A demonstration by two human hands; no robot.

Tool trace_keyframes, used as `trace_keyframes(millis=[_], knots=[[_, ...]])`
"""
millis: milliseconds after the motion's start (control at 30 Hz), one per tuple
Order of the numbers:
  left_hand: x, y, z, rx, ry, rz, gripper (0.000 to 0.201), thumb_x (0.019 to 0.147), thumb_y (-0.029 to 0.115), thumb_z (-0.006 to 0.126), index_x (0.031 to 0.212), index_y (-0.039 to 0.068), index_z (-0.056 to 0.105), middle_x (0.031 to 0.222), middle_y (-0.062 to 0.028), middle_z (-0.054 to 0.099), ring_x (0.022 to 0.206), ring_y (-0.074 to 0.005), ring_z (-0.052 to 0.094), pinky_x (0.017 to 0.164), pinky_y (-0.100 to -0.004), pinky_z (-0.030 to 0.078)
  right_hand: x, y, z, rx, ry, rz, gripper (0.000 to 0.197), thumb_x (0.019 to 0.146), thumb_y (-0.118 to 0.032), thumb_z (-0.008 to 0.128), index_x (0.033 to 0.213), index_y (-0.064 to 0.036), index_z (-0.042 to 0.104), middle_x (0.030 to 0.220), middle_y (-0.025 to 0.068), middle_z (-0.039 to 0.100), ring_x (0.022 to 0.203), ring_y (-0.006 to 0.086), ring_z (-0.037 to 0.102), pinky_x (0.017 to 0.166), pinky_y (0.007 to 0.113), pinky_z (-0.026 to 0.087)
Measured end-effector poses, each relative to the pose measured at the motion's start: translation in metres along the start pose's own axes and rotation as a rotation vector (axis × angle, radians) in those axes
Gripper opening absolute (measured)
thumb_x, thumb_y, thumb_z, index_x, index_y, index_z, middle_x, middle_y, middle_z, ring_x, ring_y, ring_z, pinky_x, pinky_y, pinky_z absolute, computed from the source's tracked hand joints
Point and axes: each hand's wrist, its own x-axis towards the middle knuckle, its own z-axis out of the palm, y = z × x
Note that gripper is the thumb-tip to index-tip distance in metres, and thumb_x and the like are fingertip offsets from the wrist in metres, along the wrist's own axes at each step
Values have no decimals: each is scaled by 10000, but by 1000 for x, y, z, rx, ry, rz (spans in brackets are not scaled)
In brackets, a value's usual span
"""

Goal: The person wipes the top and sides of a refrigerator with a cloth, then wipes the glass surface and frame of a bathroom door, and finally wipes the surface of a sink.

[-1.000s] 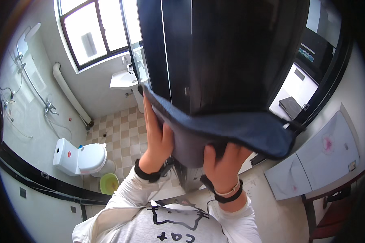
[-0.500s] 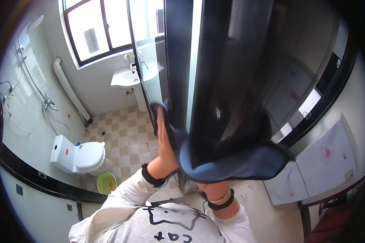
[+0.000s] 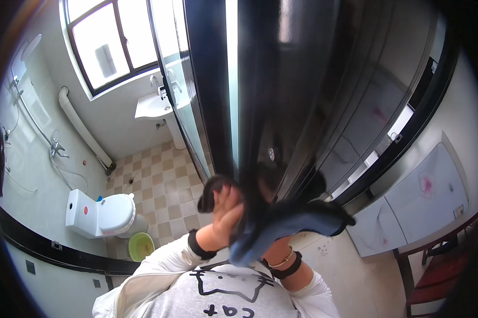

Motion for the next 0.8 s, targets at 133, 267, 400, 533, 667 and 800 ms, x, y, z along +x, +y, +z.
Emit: trace_keyframes(millis=[133, 267, 400, 533, 667, 800], knots=[[20, 5, 6, -302, -53, -41, 368, 722, 101, 580, 1087, 50, 565, 1197, -231, 497, 1199, -396, 388, 1040, -467, 171, -21, 8, -5, 655, -149, 374, 631, 902, -474, 308, 1345, -28, 254, 1388, 112, 292, 1270, 244, 290, 1060, 346, 184], [83, 17, -4, -272, -118, 123, 430, 681, 67, 590, 1108, 68, 541, 1179, -225, 505, 1130, -437, 432, 1006, -511, 221, 5, 0, -49, 166, 177, 203, 565, 918, -420, 311, 1327, -32, 280, 1364, 97, 326, 1237, 227, 324, 1056, 329, 200], [34, 4, 15, -184, -80, 72, 323, 706, 135, 583, 1004, 17, 550, 1167, -228, 509, 1097, -434, 450, 999, -520, 232, 12, 5, -44, -428, 95, 36, 500, 935, -367, 314, 1309, -36, 305, 1339, 82, 360, 1204, 210, 358, 1052, 312, 215], [-50, 11, 22, -33, -118, -91, 326, 677, 180, 576, 925, -31, 559, 1135, -221, 526, 1076, -410, 475, 988, -542, 245, 31, -33, -20, -662, 57, -127, 445, 954, -284, 307, 1306, -13, 294, 1311, 71, 388, 1189, 192, 375, 1049, 301, 225], [2, 17, 24, -77, -91, 102, 288, 751, 192, 517, 974, 25, 587, 1143, -154, 546, 1073, -310, 512, 995, -475, 269, -2, -16, -18, -438, 97, -62, 456, 955, -281, 308, 1323, -20, 245, 1336, 72, 348, 1215, 196, 342, 1060, 304, 204], [66, 29, 21, -198, 29, 146, 192, 812, 119, 498, 970, 71, 597, 1079, -101, 592, 1032, -277, 552, 1002, -397, 272, -1, -3, -17, -318, 247, -31, 472, 956, -278, 310, 1341, -28, 197, 1360, 74, 308, 1241, 200, 308, 1071, 308, 183]])
